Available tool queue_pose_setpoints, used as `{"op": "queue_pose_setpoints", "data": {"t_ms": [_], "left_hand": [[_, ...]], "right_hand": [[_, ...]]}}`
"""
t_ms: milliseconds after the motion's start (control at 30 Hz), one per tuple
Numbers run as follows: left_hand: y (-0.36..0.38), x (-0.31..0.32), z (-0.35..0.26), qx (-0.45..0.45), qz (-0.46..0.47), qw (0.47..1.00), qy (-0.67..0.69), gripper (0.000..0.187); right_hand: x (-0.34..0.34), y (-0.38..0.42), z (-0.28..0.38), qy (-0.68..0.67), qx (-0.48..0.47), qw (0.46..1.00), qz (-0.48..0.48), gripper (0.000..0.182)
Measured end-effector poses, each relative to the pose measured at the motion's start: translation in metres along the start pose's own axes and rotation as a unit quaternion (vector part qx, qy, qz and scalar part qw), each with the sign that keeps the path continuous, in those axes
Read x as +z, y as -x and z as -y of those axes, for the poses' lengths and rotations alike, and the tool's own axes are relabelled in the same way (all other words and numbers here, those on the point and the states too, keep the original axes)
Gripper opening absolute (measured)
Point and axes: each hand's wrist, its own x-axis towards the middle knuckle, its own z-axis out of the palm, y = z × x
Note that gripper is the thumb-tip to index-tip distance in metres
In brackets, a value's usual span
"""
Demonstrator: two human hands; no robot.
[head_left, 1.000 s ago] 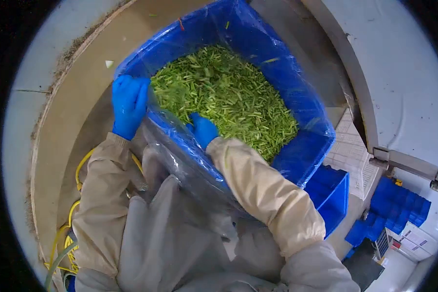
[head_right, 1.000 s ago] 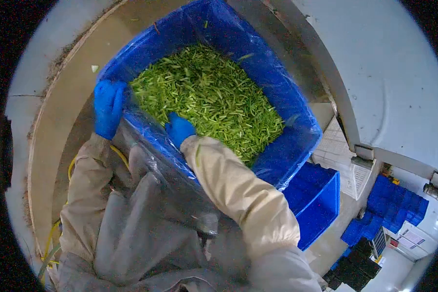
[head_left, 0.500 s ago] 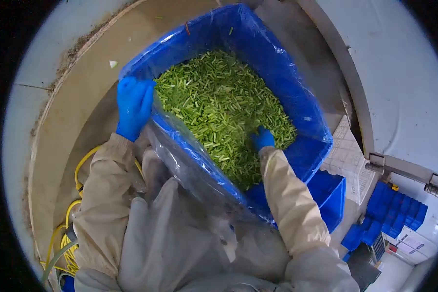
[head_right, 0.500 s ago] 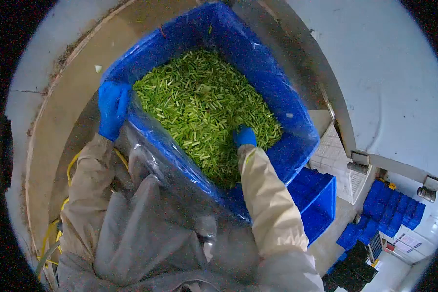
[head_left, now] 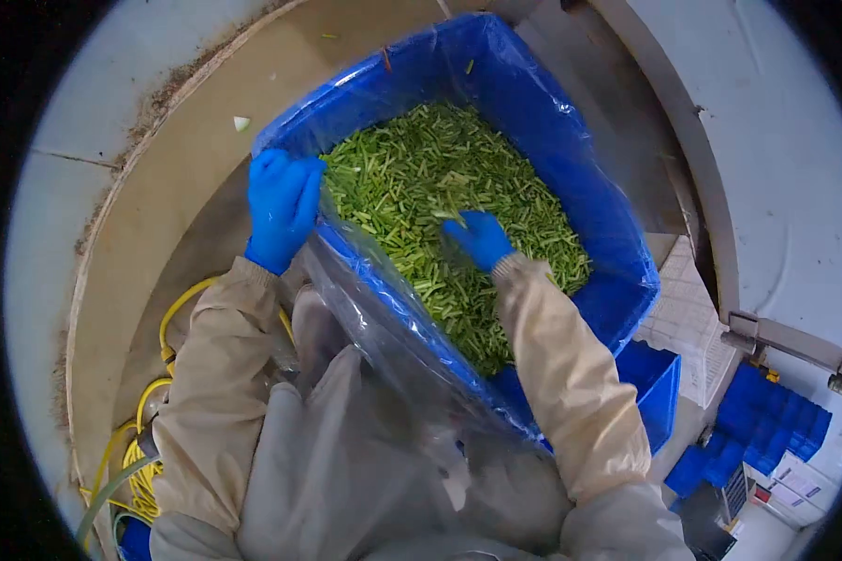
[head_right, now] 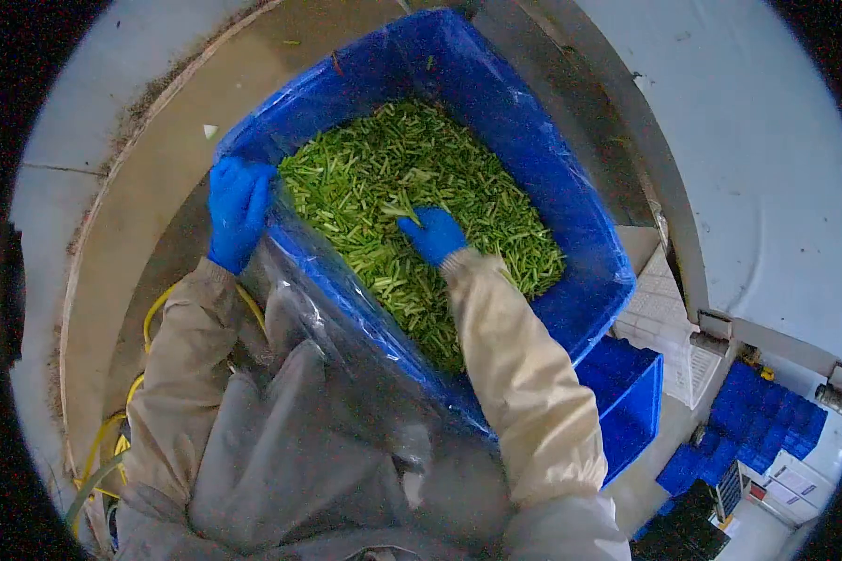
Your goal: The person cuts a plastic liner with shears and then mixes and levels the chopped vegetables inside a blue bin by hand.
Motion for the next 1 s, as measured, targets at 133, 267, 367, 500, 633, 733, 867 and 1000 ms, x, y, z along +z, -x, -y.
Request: {"op": "queue_pose_setpoints", "data": {"t_ms": [133, 267, 367, 500, 633, 733, 867, 1000], "left_hand": [[-0.001, 0.001, 0.001, 0.005, 0.000, 1.000, -0.004, 0.010], [-0.002, 0.000, 0.000, 0.009, -0.002, 1.000, -0.010, 0.011], [-0.002, 0.000, -0.001, 0.005, -0.008, 1.000, 0.012, 0.011], [-0.001, -0.002, -0.001, 0.003, -0.004, 1.000, 0.006, 0.010], [-0.002, -0.001, -0.001, -0.002, -0.010, 1.000, 0.010, 0.010], [-0.002, -0.002, -0.002, -0.003, 0.008, 1.000, -0.009, 0.011], [-0.003, -0.002, -0.003, -0.006, 0.002, 1.000, -0.013, 0.011], [-0.001, -0.001, 0.003, 0.017, -0.012, 1.000, 0.007, 0.011]], "right_hand": [[0.058, -0.086, 0.041, -0.044, -0.037, 0.995, -0.084, 0.041], [0.090, -0.110, 0.095, 0.015, -0.092, 0.983, -0.155, 0.039], [0.094, -0.111, 0.100, 0.157, -0.031, 0.987, -0.011, 0.036], [0.049, -0.099, 0.066, -0.196, 0.009, 0.977, -0.082, 0.027], [0.041, -0.112, 0.040, -0.394, 0.116, 0.905, -0.110, 0.027], [0.066, -0.146, 0.042, -0.101, 0.093, 0.971, -0.197, 0.038], [0.072, -0.150, 0.076, 0.076, 0.075, 0.992, -0.068, 0.037], [0.082, -0.165, 0.028, -0.140, 0.060, 0.977, -0.151, 0.036]]}}
